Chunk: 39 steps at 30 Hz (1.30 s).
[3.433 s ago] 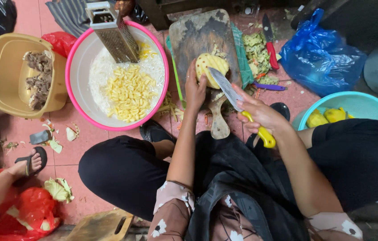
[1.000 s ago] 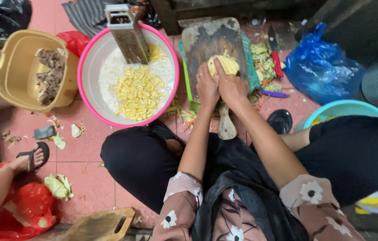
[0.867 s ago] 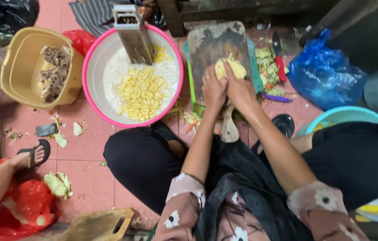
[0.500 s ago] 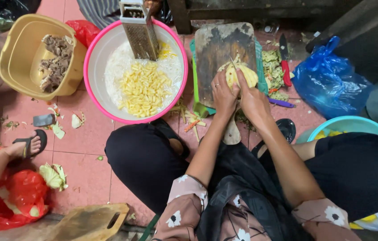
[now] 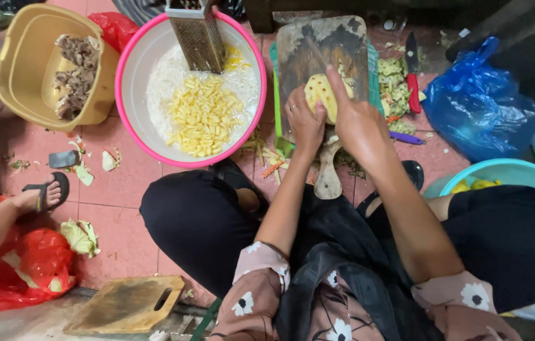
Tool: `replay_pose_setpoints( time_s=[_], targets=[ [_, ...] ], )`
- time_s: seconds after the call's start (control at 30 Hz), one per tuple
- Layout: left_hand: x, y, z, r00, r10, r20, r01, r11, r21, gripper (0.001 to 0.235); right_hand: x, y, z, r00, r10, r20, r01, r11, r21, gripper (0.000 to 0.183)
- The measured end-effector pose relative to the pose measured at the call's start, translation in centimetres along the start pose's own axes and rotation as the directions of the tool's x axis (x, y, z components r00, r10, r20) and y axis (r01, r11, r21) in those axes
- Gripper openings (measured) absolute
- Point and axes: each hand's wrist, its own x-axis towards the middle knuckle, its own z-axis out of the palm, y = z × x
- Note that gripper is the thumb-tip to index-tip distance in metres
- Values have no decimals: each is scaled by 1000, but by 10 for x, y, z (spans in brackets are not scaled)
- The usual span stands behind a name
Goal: Peel a pineapple using a knife.
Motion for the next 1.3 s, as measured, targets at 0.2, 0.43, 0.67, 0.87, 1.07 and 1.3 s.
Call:
replay_pose_setpoints(
  time_s=[0.2,0.43,0.67,0.87,1.07,1.3],
  targets=[
    [5,18,-17,992,-82,95,85,996,-23,57,-14,3,-1,990,133,40,-139,941,309,56],
    [10,16,-15,970,-141,197,142,990,10,61,11,67,54,993,112,32,-117,961,251,57],
    [10,12,-13,966,-145,216,142,989,29,60,-5,42,40,995,100,-10,-95,968,234,56],
    [12,6,-10,971,-111,213,122,992,-40,59,18,45,43,998,48,-28,-41,978,204,55],
    [9,5,-9,970,-112,217,125,991,-45,60,46,41,42,1000,2,-6,-2,992,123,58],
    [12,12,-20,973,-81,217,95,994,-52,61,114,137,80,930,-81,358,-296,412,862,58]
  ],
)
